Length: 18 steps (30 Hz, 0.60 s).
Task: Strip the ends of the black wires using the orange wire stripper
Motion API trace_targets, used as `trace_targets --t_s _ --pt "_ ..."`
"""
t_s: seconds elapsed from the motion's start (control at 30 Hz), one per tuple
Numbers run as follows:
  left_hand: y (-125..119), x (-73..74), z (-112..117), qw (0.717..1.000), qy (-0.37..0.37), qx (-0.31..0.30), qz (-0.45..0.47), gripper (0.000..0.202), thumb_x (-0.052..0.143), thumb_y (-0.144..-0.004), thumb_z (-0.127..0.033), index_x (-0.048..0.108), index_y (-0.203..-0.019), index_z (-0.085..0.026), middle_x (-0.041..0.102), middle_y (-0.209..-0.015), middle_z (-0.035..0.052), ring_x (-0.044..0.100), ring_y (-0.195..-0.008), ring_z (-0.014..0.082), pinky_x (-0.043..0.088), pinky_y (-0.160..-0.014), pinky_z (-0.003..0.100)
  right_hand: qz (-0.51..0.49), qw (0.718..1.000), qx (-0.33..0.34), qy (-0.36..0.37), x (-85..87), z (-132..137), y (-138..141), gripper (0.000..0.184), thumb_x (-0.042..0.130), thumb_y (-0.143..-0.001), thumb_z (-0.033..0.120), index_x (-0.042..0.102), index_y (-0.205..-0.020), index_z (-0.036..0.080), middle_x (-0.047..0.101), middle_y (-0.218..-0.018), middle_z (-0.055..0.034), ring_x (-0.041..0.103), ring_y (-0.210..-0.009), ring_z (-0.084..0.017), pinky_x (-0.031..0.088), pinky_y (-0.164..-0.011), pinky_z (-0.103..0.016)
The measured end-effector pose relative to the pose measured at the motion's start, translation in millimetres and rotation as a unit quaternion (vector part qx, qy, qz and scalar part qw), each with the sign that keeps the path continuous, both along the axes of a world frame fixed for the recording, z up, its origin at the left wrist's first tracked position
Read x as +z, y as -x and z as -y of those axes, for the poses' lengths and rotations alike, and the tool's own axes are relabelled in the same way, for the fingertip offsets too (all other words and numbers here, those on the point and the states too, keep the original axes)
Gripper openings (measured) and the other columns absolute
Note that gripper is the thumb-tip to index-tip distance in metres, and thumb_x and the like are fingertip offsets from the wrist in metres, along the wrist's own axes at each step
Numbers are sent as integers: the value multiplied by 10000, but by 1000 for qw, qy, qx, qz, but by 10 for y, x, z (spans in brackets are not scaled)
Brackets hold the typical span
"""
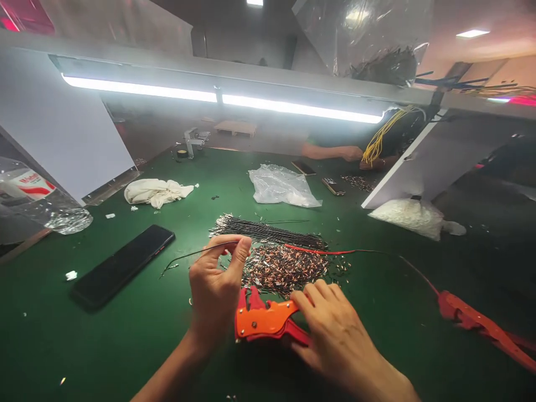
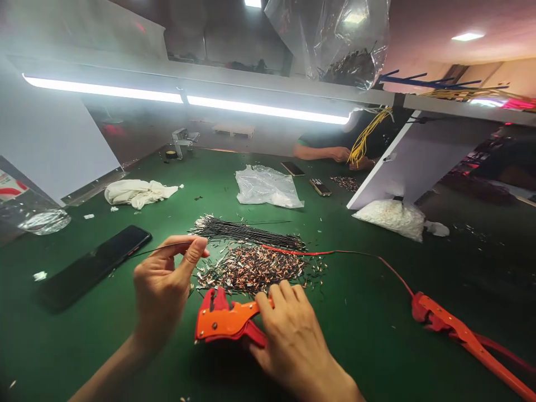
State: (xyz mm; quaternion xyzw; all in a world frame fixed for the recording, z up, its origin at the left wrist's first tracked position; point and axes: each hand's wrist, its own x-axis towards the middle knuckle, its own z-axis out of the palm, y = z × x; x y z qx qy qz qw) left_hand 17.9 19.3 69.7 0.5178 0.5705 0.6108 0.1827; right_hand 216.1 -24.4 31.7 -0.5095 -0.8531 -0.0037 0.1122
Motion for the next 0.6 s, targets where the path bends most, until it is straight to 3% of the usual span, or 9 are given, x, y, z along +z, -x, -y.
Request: trace_targets --t_s 0.1,0.2,0.33,0.47,0.53,0.6 --pt "101 -27 -11 997 14 -33 -69 150 661 -834 -309 716 -730 -216 683 -676 -7 629 -717 161 451 -738 319 10 999 20 -43 -88 208 144 590 829 -572 535 672 -1001 163 687 -898 -124 585 -839 -323 433 -776 -451" --pt "158 -157 -55 994 22 -56 -93 161 646 -833 -304 715 -720 -212 671 -619 -10 627 -673 166 450 -732 334 8 996 29 -87 -251 367 280 751 714 -579 727 684 -1023 122 710 -901 -190 603 -864 -378 433 -791 -510" --pt "124 -372 -151 990 7 -71 -125 177 618 -839 -318 716 -739 -209 680 -603 -3 605 -622 164 443 -736 349 6 999 2 -32 -462 429 438 741 630 -649 763 667 -1047 139 712 -946 -177 615 -859 -360 442 -797 -521" --pt "137 -520 -215 984 -13 -77 -162 176 624 -812 -339 727 -721 -229 681 -573 -8 599 -599 169 433 -736 352 -14 998 24 -60 -662 381 481 826 543 -706 802 638 -1169 124 699 -1113 -232 613 -981 -426 451 -822 -570" --pt "200 -556 -221 983 -11 -68 -173 177 627 -808 -345 722 -715 -228 680 -573 -10 606 -598 170 436 -714 338 -50 996 36 -66 -684 361 447 822 508 -741 802 631 -1200 131 701 -1110 -244 629 -943 -436 461 -791 -597" --pt "275 -573 -221 983 -3 -49 -177 183 619 -822 -343 714 -728 -218 673 -567 -12 612 -596 172 435 -690 324 -154 987 45 -21 -579 376 388 732 500 -804 742 622 -1233 161 704 -1107 -233 634 -927 -426 443 -813 -640"
